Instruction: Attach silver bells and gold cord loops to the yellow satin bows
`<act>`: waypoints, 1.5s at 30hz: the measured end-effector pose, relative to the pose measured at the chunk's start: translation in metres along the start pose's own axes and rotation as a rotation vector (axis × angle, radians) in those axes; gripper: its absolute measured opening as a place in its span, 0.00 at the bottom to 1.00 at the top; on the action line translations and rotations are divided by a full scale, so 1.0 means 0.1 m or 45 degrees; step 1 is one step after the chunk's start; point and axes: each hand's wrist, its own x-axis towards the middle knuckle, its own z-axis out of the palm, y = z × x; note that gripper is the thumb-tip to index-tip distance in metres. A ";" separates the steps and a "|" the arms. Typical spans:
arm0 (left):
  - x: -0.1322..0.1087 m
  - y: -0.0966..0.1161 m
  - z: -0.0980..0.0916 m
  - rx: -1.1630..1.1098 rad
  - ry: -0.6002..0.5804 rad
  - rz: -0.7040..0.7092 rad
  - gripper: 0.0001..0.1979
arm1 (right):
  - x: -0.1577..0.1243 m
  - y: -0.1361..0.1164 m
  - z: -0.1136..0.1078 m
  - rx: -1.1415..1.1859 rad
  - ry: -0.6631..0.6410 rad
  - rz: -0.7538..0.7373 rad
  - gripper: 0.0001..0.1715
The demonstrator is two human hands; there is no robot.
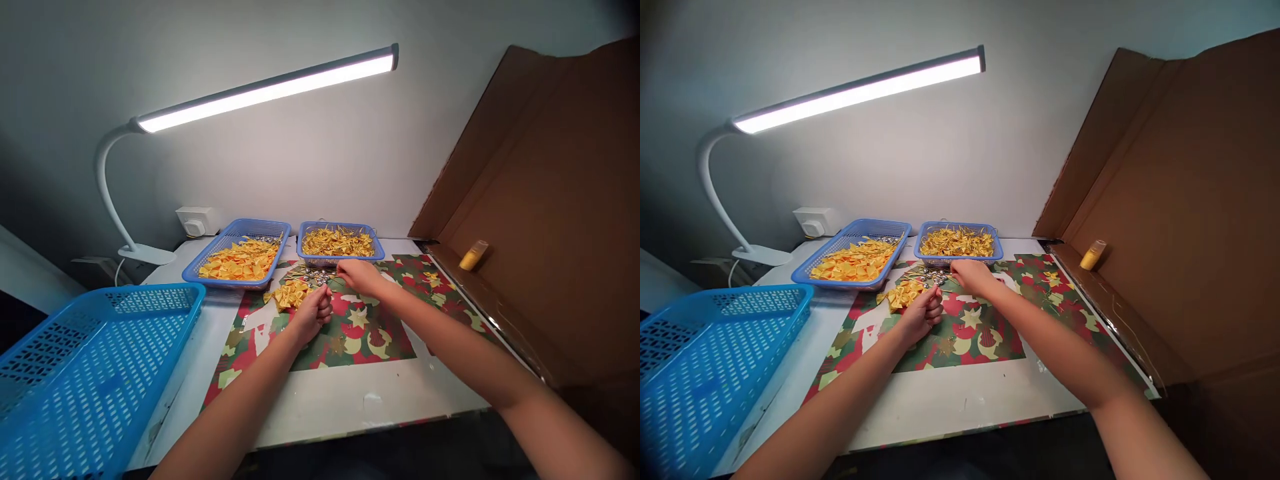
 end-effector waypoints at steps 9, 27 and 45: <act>0.01 0.04 0.00 -0.075 -0.009 -0.056 0.18 | -0.14 -0.14 0.48 1.000 0.384 -0.024 0.20; 0.01 0.06 -0.03 -0.024 -0.068 -0.196 0.18 | -0.36 0.12 0.52 1.866 0.683 0.349 0.24; -0.04 0.10 0.00 -0.078 0.078 0.132 0.14 | -0.34 0.28 0.52 1.846 0.735 0.427 0.19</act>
